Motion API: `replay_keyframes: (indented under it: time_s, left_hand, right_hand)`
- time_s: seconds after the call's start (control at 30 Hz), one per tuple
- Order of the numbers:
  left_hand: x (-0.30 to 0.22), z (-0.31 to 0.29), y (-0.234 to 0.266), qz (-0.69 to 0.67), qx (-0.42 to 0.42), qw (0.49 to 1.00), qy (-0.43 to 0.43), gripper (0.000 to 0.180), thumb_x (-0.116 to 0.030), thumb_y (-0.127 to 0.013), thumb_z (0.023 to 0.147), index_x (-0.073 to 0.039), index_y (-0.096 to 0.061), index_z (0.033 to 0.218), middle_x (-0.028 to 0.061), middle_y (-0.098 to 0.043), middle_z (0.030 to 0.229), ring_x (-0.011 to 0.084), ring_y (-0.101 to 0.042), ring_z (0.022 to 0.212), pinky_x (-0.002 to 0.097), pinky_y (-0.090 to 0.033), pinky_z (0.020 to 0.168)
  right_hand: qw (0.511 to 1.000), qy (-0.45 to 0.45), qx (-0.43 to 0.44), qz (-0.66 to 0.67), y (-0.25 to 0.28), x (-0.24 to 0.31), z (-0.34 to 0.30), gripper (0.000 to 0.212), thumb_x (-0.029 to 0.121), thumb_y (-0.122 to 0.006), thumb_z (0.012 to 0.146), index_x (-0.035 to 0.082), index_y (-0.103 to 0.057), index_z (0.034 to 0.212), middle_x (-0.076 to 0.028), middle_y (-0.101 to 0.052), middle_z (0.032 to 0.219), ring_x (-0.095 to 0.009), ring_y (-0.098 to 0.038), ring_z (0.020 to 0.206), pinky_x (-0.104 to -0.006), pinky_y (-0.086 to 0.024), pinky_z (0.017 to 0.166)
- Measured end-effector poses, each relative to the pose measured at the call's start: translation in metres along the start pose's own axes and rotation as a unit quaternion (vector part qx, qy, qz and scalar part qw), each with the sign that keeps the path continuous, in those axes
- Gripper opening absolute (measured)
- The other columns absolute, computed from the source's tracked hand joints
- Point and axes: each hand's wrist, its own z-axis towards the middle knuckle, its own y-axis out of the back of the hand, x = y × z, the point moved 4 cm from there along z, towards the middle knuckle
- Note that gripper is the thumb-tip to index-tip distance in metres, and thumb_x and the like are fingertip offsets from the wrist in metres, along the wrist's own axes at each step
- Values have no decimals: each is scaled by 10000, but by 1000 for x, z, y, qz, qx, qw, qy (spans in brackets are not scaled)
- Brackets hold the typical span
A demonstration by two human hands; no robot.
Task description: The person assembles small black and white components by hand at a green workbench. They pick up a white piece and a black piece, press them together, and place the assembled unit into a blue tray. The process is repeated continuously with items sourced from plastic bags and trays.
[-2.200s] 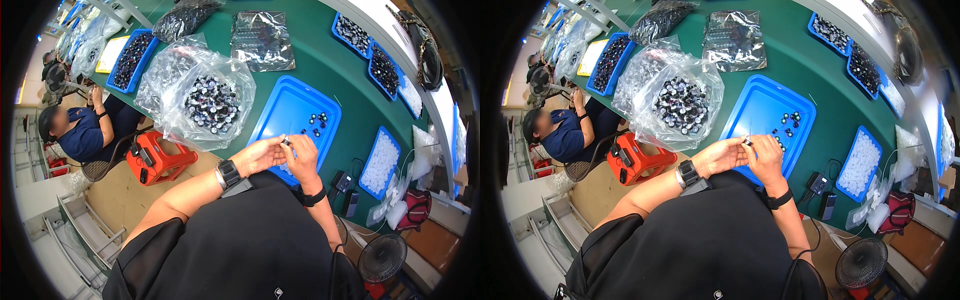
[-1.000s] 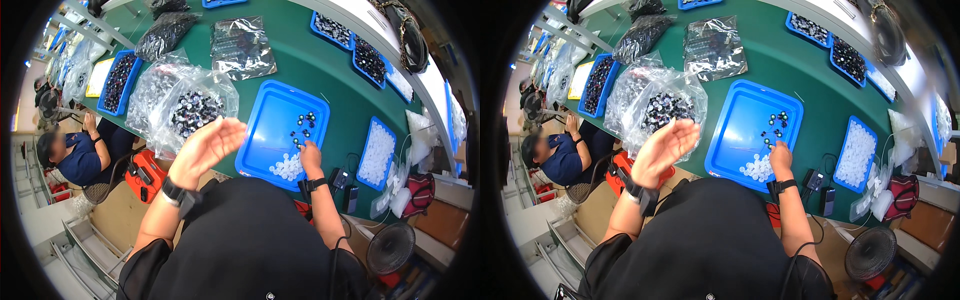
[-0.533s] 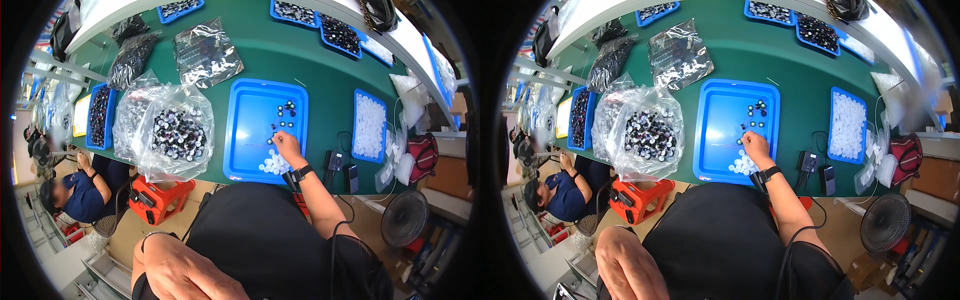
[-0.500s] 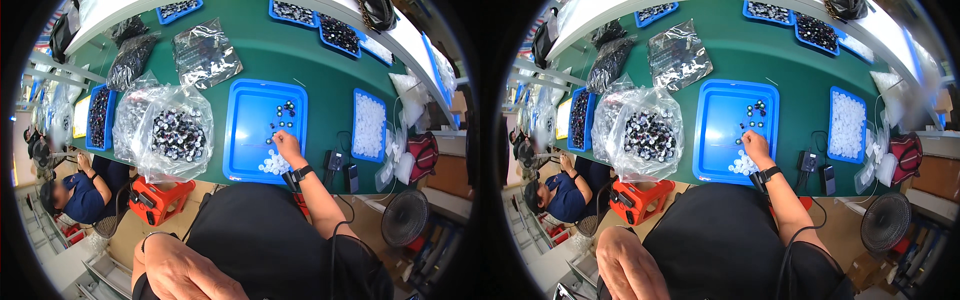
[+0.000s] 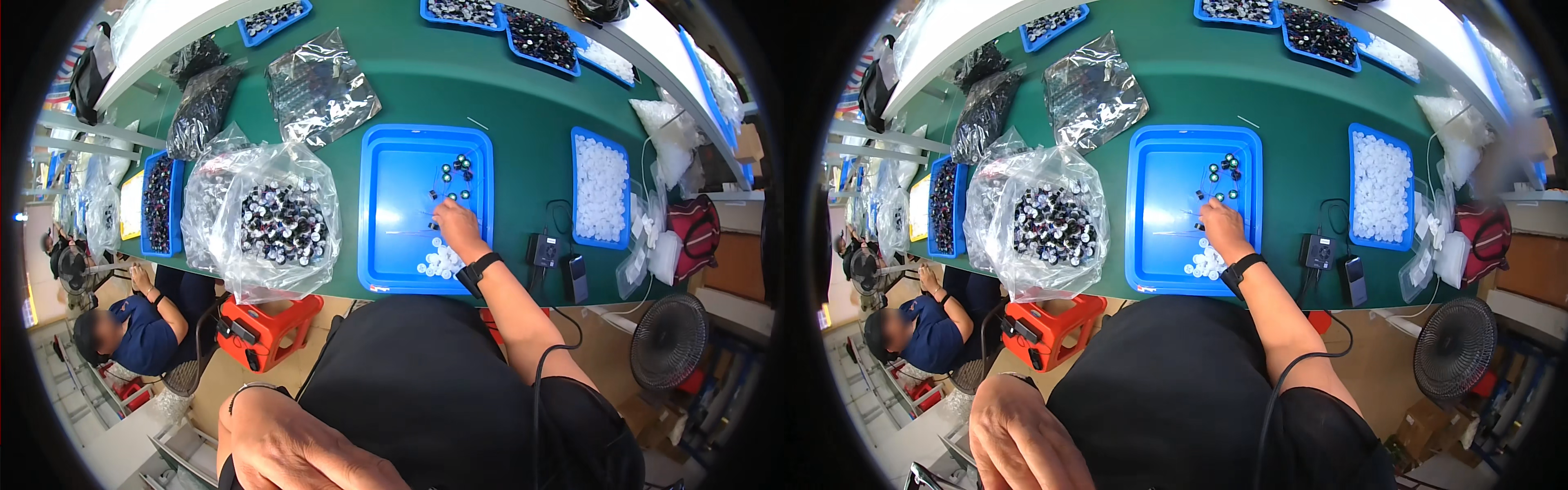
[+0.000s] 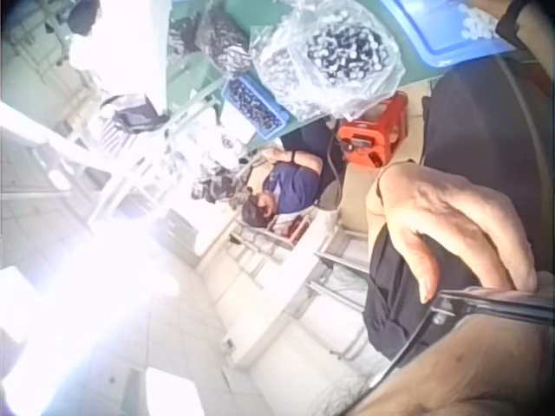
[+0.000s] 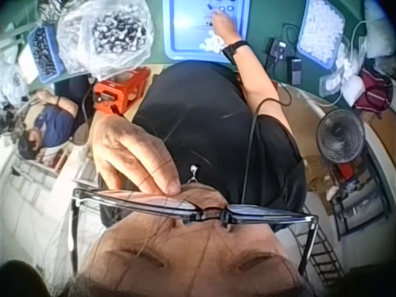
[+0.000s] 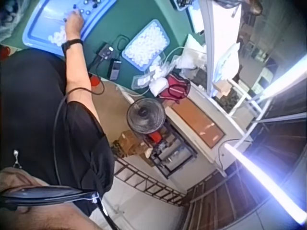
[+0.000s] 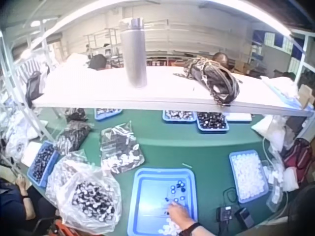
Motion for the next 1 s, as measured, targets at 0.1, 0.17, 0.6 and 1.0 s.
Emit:
replay_keyframes:
  time_s: [0.1,0.17,0.6,1.0]
  left_hand:
    - [3,-3,1,-14,26,1000,4,440,-228,-556,925,189,-573,1065,311,-516,1182,407,-560,1058,427,-494,862]
    - [5,-4,3,-23,41,999,7,438,-236,-554,926,178,-578,1069,303,-515,1194,396,-560,1069,415,-498,859]
    - [199,-152,216,182,-440,765,434,281,-168,-628,864,12,-611,1079,133,-628,1027,181,-609,885,309,-495,784]
    - [294,-175,233,509,-395,631,431,213,-99,-684,756,-1,-622,935,169,-596,917,308,-609,804,383,-495,731]
  right_hand:
    - [994,-61,-76,49,17,3,-3,117,155,-687,762,59,-634,802,-95,-603,827,-312,-593,786,-400,-489,714]
    - [988,-23,-143,58,28,3,-5,138,155,-697,761,42,-619,777,-86,-600,785,-275,-598,728,-376,-476,647]
    - [853,-248,-29,458,60,10,-57,134,133,-613,878,-1,-604,877,-34,-635,743,-81,-588,654,-225,-444,570]
    - [867,-234,7,439,65,15,-91,181,158,-564,909,-14,-602,950,-54,-632,763,-94,-596,675,-239,-460,586]
